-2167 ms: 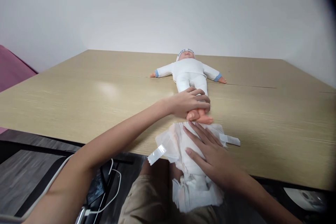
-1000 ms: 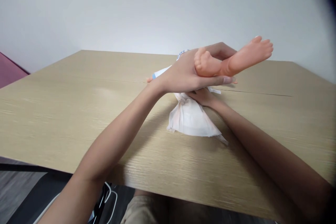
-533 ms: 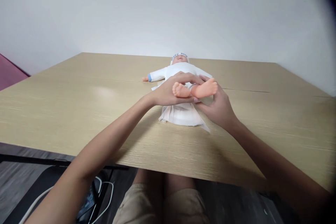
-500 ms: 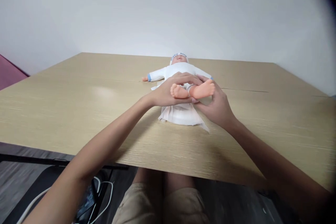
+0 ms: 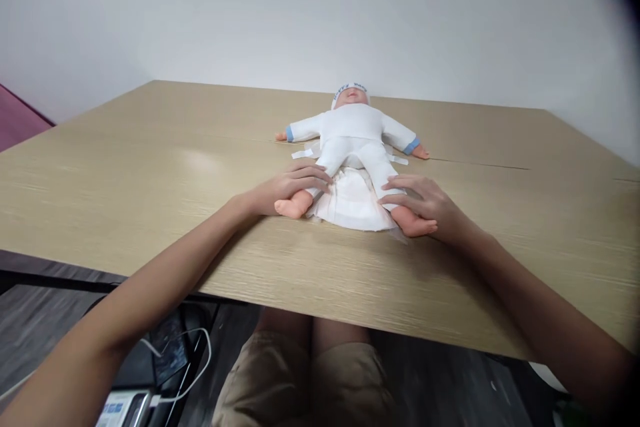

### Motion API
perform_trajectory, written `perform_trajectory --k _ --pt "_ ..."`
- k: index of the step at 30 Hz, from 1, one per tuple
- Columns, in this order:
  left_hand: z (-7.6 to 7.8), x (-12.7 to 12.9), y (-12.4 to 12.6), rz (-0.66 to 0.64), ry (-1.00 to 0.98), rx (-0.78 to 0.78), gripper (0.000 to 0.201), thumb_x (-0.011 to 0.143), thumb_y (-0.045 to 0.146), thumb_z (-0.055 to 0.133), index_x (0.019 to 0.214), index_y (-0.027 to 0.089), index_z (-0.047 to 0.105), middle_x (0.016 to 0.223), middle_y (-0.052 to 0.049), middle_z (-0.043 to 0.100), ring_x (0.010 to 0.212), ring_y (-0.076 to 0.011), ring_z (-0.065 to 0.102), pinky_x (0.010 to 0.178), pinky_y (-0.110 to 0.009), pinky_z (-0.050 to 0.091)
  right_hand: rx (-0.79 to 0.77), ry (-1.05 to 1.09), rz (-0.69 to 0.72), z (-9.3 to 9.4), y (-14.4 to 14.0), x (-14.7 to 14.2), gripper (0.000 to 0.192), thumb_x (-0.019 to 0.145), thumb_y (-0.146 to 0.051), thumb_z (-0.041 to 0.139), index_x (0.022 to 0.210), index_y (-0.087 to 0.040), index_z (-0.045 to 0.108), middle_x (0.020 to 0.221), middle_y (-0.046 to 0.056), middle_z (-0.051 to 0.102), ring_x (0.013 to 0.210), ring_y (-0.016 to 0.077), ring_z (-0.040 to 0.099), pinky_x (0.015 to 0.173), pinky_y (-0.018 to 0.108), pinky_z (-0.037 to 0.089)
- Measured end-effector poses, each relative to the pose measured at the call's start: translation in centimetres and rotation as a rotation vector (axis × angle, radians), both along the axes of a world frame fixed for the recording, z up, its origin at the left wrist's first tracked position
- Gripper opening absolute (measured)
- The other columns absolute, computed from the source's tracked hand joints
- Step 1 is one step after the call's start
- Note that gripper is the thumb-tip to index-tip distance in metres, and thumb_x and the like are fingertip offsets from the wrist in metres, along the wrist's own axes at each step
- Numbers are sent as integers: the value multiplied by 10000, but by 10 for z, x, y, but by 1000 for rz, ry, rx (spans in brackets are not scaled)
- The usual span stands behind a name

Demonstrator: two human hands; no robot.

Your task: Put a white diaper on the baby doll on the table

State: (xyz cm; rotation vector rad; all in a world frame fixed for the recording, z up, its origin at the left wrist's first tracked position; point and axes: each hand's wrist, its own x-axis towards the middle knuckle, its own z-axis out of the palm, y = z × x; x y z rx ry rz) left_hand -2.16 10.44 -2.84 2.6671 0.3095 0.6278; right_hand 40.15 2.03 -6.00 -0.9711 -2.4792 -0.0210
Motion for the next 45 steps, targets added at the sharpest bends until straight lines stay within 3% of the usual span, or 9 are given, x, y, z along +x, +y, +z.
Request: perform_trajectory --k 5,14,20,29,34,38,42,45 --pt "-1 0 -1 -34 17 16 561 1007 397 804 1557 328 720 1629 -130 705 1628 -362 566 1396 -623 429 -51 -37 8 4 1 2 407 1147 -314 467 1328 -301 831 1607 5 717 1582 289 618 1334 545 522" --pt "-1 2 -3 -39 22 -47 688 860 183 813 1531 324 748 1688 -114 667 1664 -370 540 1407 -631 418 -74 -44 -11 11 -6 -1 431 1144 -265 460 1388 -291 813 1641 3 692 1613 286 592 1374 576 488" --pt "-2 4 -1 -35 79 -62 753 793 96 699 1519 291 748 1701 -124 653 1702 -346 491 1403 -626 423 -123 -24 -19 13 -7 -2 432 1182 -343 444 1406 -282 809 1662 7 676 1631 272 578 1400 567 463" --pt "1 7 -1 -32 124 -54 805 747 56 637 1513 272 759 1696 -134 657 1700 -343 492 1387 -624 440 -253 241 -2 5 -3 1 405 1188 -403 481 1347 -299 838 1585 -3 731 1587 225 642 1419 532 484" --pt "6 10 3 -27 150 -59 674 826 123 646 1467 263 801 1674 -131 675 1662 -359 524 1373 -602 444 -386 343 -12 4 2 4 386 1156 -404 556 1336 -254 863 1563 37 746 1605 229 636 1463 501 449" --pt "23 19 -6 57 233 -54 554 921 198 574 1416 259 814 1617 -114 708 1580 -349 559 1360 -560 421 -466 369 -21 10 4 6 401 1142 -464 571 1322 -261 867 1561 28 748 1612 264 633 1464 550 442" --pt "37 32 -24 183 322 -65 488 1100 490 490 1382 217 780 1453 -143 729 1438 -357 575 1302 -508 425 -449 308 -54 23 -6 -1 412 1125 -545 600 1358 -301 837 1544 15 756 1574 295 658 1445 554 458" --pt "37 40 -34 252 347 -43 660 1031 718 603 1387 181 746 1428 -179 696 1419 -399 545 1247 -511 456 -329 176 -106 29 -21 -14 522 1089 -631 663 1468 -288 768 1566 68 727 1546 347 656 1391 573 491"
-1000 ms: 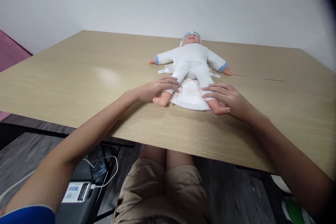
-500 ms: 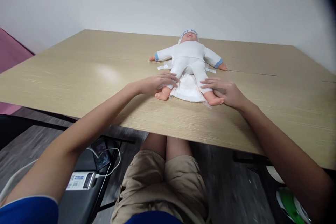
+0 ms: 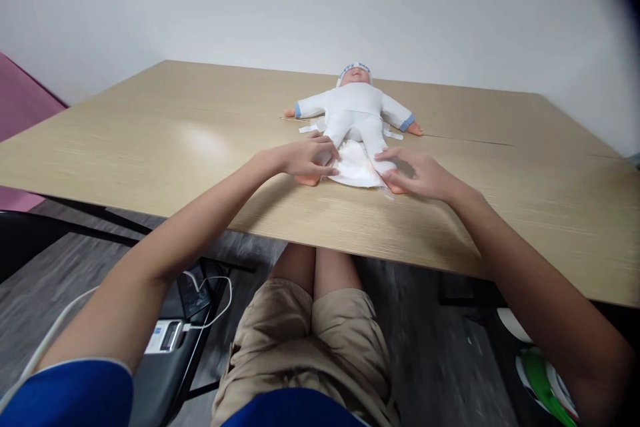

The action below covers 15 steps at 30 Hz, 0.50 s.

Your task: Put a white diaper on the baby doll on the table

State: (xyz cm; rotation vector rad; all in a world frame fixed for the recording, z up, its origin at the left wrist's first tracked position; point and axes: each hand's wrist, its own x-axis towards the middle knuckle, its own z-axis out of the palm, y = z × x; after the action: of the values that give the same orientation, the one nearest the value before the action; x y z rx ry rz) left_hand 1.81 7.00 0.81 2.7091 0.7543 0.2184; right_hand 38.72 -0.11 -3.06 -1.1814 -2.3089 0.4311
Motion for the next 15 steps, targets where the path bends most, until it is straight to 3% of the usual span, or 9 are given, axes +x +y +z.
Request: perform_trajectory --k 3,6,11,15 --pt "-9 5 -4 20 9 83 833 886 799 759 1434 174 718 1468 -205 675 1440 -444 510 1254 -548 449 95 -192 -31 -3 -15 -16 733 1042 -745 701 1593 -262 683 1656 141 625 1633 408 544 1386 616 466" --pt "-19 10 -5 59 35 163 865 843 709 828 1482 143 687 1510 -225 658 1438 -465 497 1271 -565 437 173 -303 -86 -12 -22 -29 788 1047 -716 707 1656 -222 634 1664 188 587 1635 432 512 1360 636 475" --pt "-28 16 -8 124 79 312 654 871 318 763 1483 106 680 1467 -226 675 1365 -452 520 1227 -555 451 244 -352 -173 -23 -21 -39 629 1075 -390 651 1657 -153 663 1639 220 597 1566 441 549 1291 624 532" --pt "-31 19 -8 113 49 374 396 992 274 636 1341 127 751 1353 -215 711 1307 -427 555 1220 -556 433 257 -303 -212 -26 -19 -40 511 1110 -312 557 1549 -168 774 1581 183 663 1527 412 585 1293 606 533"
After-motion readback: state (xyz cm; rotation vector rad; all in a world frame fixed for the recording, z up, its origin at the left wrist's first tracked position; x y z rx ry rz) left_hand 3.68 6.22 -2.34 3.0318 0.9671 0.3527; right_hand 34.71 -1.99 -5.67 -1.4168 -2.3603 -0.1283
